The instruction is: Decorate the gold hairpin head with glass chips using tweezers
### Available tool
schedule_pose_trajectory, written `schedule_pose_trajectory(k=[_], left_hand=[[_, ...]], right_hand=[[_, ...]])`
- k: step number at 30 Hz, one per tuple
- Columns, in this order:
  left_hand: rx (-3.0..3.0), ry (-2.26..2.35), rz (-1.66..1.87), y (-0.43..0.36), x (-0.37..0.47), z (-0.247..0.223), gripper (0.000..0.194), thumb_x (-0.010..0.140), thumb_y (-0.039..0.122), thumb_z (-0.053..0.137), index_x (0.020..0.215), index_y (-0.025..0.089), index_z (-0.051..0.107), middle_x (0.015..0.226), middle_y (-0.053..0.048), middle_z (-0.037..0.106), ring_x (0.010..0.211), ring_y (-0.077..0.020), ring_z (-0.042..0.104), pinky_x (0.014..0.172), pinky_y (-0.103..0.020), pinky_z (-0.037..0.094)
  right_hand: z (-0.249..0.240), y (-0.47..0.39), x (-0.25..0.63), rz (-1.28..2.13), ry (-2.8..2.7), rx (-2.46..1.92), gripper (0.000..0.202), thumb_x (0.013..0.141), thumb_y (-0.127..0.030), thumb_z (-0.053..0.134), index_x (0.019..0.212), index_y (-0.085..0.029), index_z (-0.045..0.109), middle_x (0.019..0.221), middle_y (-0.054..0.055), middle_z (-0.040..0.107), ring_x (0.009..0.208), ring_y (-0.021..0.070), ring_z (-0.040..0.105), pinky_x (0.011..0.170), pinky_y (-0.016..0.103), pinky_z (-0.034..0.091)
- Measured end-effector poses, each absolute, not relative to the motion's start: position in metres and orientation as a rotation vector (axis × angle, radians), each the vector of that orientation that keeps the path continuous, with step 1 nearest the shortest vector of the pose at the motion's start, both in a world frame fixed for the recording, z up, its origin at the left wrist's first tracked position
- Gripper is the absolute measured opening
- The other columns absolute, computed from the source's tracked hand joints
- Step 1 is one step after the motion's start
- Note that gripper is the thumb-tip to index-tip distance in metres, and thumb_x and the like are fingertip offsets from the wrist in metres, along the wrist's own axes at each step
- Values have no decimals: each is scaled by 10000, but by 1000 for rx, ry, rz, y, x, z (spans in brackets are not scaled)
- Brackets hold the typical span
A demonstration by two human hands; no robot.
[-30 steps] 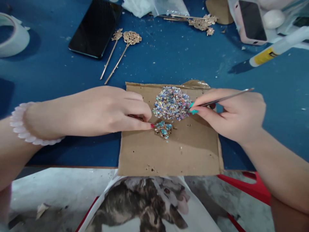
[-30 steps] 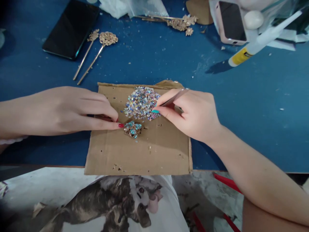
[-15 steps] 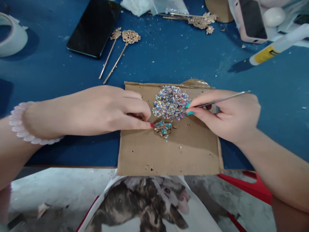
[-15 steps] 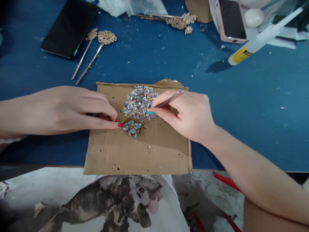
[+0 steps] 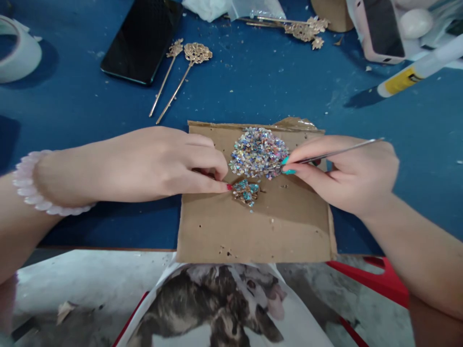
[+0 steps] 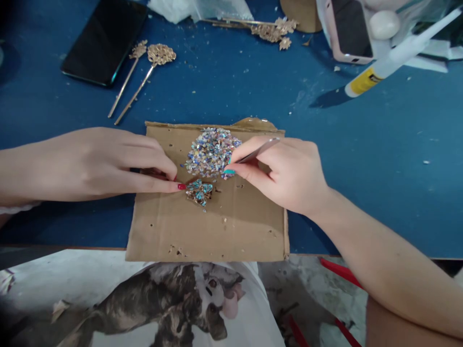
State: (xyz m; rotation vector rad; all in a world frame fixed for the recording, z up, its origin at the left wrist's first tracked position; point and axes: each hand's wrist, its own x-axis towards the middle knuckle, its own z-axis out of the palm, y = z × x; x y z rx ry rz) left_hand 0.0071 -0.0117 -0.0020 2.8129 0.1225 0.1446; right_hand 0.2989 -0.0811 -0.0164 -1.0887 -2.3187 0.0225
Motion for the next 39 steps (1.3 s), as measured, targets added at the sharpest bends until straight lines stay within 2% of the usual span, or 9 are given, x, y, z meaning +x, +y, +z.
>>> schedule_pose_trajectory(k=[10,14,23,30,37,38,39], left_hand=[[2834,95,131,-12,7,0,412,1100,198,259,1185,255,657,1137,-11,697,962,-139,605,801,-247,389],[2811,139,86,-11,7,-1,420,1104,257,253,1199,299,660,1155,0,696,982,-148,623,810,-252,412],[2756,149,108,-12,9,1,392,1100,244,289,1167,258,676,1123,-4,700,941,-134,613,779,-235,389],[2685,194,130,-12,10,-1,400,1104,306,289,1129,285,688,1083,15,709,914,-133,624,759,-237,386],[2666,225,103,-12,11,2,414,1105,350,277,1114,281,685,1065,16,706,921,-131,627,793,-229,403],[2659,262,-9,-12,11,2,397,1104,352,285,1149,291,675,1110,14,702,960,-137,629,821,-230,409],[2659,237,82,-12,11,2,436,1106,356,255,1115,296,687,1061,17,707,922,-134,630,803,-232,409]], right_hand=[[-15,-81,299,36,-2320,-1107,86,982,-253,630,897,-258,647,852,-63,770,748,109,727,641,227,492],[-16,-80,299,21,-2309,-1100,83,963,-238,652,881,-252,658,849,-61,775,717,113,723,599,245,475],[-13,-83,298,25,-2331,-1145,123,986,-265,618,870,-268,658,855,-72,777,736,128,736,604,263,489],[-15,-83,298,-6,-2333,-1094,164,1001,-317,607,869,-237,662,810,-54,767,673,119,712,557,262,443],[-14,-84,298,48,-2335,-1182,143,997,-310,609,872,-278,668,826,-76,769,705,132,728,579,276,462],[-14,-84,298,35,-2332,-1172,148,999,-313,607,870,-274,668,824,-73,769,694,131,725,574,277,462],[-14,-84,298,21,-2332,-1161,150,1000,-311,604,871,-268,666,826,-70,770,685,130,723,570,277,462]])
